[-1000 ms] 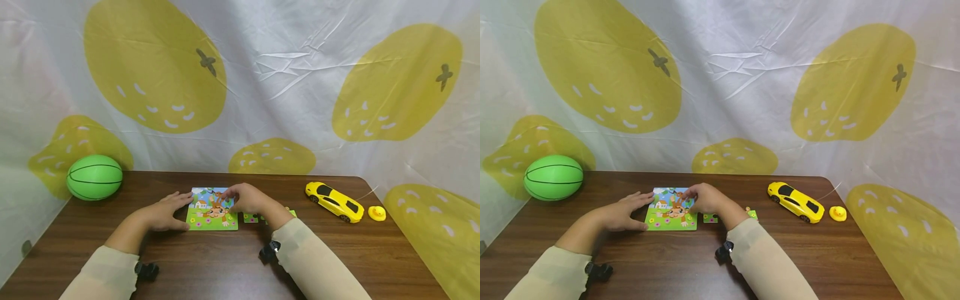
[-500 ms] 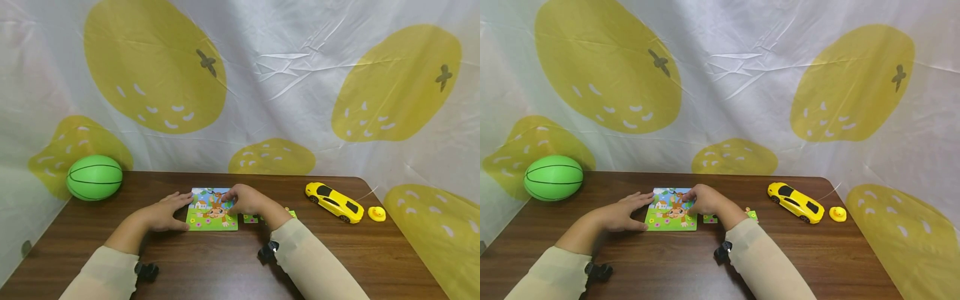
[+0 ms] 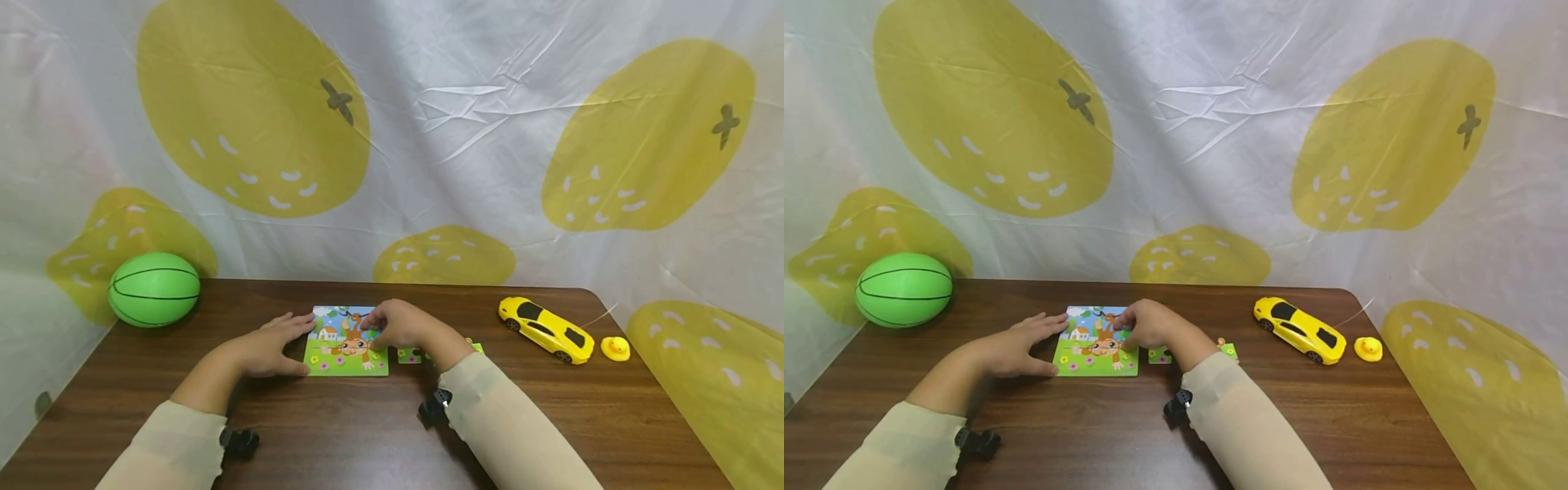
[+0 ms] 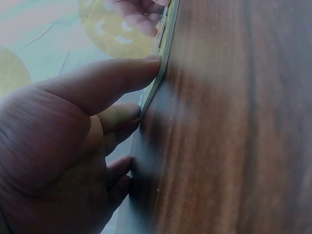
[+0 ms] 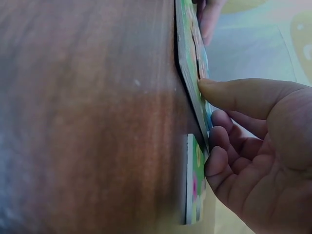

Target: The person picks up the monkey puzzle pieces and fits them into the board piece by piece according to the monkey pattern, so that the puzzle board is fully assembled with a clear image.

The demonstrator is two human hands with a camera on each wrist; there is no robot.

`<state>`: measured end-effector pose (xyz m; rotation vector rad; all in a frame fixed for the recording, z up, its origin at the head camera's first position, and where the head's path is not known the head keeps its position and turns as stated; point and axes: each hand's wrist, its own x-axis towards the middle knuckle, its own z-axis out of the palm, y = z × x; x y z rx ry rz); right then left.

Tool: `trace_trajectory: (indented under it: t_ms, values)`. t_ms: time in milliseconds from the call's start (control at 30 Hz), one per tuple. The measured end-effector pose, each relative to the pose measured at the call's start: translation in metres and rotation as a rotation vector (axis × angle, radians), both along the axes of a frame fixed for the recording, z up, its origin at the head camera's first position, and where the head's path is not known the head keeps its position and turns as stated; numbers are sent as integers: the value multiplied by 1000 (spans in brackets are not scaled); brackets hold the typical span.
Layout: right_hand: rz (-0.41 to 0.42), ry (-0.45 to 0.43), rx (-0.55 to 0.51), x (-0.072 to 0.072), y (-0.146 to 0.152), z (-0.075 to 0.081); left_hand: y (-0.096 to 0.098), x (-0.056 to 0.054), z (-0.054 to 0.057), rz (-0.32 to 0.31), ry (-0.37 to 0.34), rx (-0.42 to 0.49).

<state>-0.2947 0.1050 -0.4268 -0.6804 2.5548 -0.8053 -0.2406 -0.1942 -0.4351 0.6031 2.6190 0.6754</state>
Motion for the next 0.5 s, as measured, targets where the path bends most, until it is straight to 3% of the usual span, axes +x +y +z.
trace_trajectory:
  t_ms: [500]
  values:
    - [-22,13,22,1,0,0,0,-1,-1,1,6,-9]
